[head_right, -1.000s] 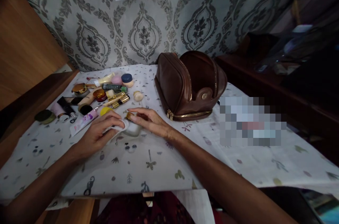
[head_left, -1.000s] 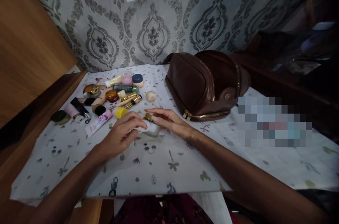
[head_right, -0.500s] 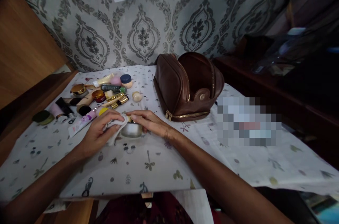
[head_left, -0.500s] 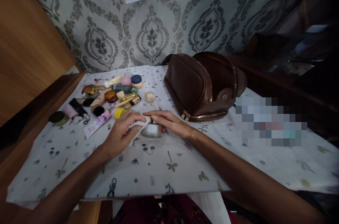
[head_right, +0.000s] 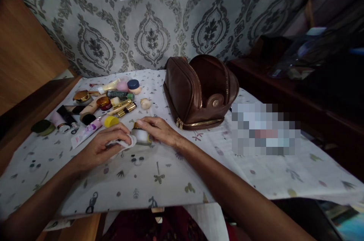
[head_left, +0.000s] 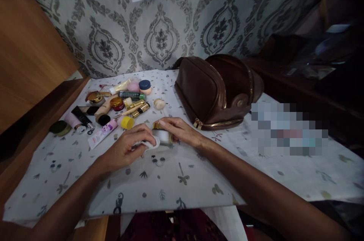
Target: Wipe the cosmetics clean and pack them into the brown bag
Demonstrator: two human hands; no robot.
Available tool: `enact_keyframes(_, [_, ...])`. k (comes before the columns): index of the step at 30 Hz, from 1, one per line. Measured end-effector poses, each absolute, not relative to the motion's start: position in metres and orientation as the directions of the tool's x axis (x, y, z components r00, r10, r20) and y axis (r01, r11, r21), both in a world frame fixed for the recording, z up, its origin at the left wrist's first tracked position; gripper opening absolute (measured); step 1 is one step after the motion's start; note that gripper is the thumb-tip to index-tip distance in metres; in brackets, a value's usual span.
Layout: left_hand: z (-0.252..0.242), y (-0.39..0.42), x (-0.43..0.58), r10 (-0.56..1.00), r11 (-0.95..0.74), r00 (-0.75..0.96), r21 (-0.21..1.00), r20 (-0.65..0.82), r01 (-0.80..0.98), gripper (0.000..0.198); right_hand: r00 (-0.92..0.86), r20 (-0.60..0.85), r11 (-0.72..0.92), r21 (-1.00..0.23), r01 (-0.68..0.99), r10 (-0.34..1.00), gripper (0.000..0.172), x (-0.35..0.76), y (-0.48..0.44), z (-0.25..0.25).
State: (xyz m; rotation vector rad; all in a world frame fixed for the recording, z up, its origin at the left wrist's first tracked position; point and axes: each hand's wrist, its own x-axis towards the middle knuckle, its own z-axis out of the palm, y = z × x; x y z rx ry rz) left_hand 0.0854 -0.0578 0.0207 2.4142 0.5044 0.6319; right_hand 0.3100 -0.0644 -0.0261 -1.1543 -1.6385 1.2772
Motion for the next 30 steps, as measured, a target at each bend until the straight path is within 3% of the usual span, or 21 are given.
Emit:
enact_keyframes(5, [0.015, -0.055, 0.089, 0.54, -0.751, 0.746, 0.623, 0.39, 0.217, 0.013, -0.36, -0.021, 0.045, -0.984, 0.174, 0.933, 0.061, 0.315, -0.066, -0.021])
enact_keyframes(10, [0.012, -0.049, 0.097, 0.56, -0.775, 0.691, 0.584, 0.457, 0.242, 0.014, -0.395, 0.018, 0.095, -0.979, 0.178, 0.918, 0.059, 0.315, -0.067, -0.019])
enact_keyframes(21, [0.029, -0.05, 0.093, 0.419, -0.801, 0.847, 0.573, 0.325, 0.176, 0.02, -0.293, -0.034, 0.019, -0.985, 0.174, 0.956, 0.057, 0.309, -0.065, -0.024])
enact_keyframes(24, [0.029, -0.048, 0.091, 0.433, -0.773, 0.847, 0.61, 0.309, 0.173, 0.017, -0.333, -0.011, 0.037, -0.99, 0.138, 0.943, 0.063, 0.311, -0.065, -0.023])
enact_keyframes(30, [0.021, -0.044, 0.096, 0.507, -0.765, 0.772, 0.613, 0.385, 0.197, 0.015, -0.413, -0.002, 0.049, -0.993, 0.112, 0.911, 0.058, 0.318, -0.067, -0.02])
